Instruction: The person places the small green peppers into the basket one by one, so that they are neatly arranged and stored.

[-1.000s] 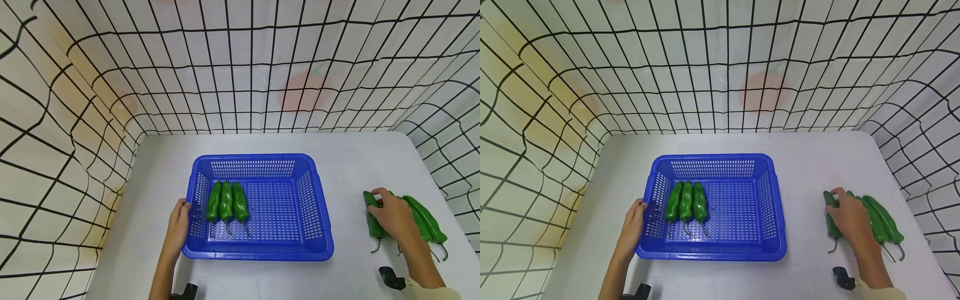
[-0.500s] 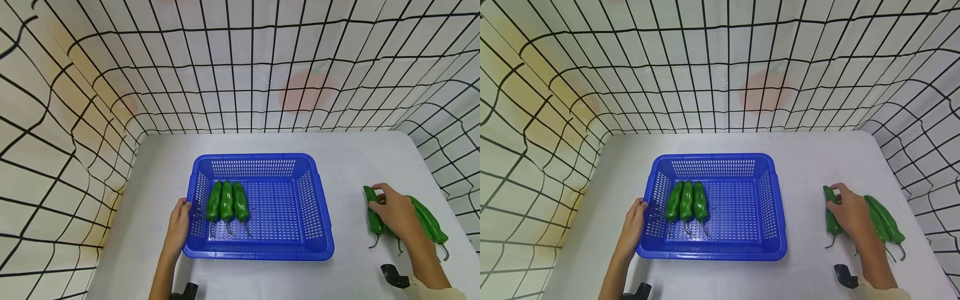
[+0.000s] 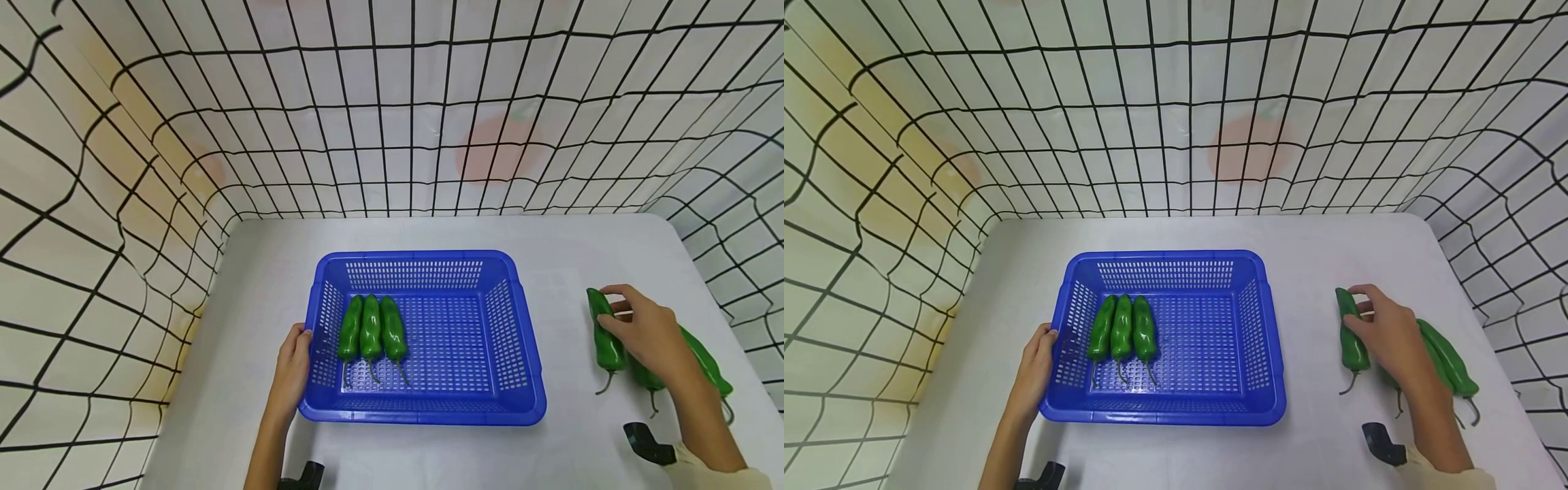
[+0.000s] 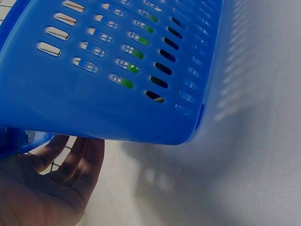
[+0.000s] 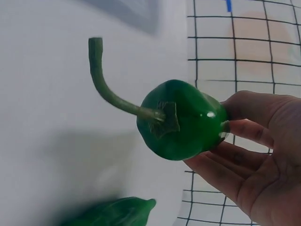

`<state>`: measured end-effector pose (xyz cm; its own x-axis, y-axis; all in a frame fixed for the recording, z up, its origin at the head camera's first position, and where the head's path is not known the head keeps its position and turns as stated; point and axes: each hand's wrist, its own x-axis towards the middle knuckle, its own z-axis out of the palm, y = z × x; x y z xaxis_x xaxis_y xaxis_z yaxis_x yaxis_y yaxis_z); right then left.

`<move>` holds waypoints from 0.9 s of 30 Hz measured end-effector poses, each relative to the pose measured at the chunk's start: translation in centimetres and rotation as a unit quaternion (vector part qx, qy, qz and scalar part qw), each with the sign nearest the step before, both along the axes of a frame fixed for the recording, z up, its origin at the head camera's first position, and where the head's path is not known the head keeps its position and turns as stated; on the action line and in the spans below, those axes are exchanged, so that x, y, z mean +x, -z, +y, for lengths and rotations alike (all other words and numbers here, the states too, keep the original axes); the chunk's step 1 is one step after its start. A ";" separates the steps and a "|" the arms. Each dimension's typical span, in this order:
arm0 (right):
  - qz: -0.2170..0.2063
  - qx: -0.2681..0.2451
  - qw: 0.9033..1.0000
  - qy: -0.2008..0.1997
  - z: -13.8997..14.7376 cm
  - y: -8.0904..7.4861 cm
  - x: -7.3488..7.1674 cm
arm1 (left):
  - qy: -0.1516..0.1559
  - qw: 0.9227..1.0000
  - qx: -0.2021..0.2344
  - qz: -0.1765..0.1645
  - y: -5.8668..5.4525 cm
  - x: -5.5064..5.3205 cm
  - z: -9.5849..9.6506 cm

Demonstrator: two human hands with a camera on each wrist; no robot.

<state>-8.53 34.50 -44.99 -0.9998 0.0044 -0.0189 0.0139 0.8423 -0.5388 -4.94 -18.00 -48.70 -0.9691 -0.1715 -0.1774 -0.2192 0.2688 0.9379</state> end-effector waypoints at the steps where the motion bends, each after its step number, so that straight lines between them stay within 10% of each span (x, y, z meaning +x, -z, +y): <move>1: 0.000 -0.003 1.000 -0.002 -0.1 -0.2 -0.1 | 0.000 1.000 0.000 0.000 0.0 0.0 0.0; 27: 0.021 -0.045 0.999 -0.010 -4.3 -4.3 -2.0 | 0.001 1.000 0.000 0.000 0.0 0.0 0.1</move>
<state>-10.55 30.22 -40.67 -0.9996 -0.0149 0.0246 -0.0268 0.7897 -0.6129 -4.91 -17.91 -48.67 -0.9693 -0.1704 -0.1775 -0.2191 0.2696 0.9377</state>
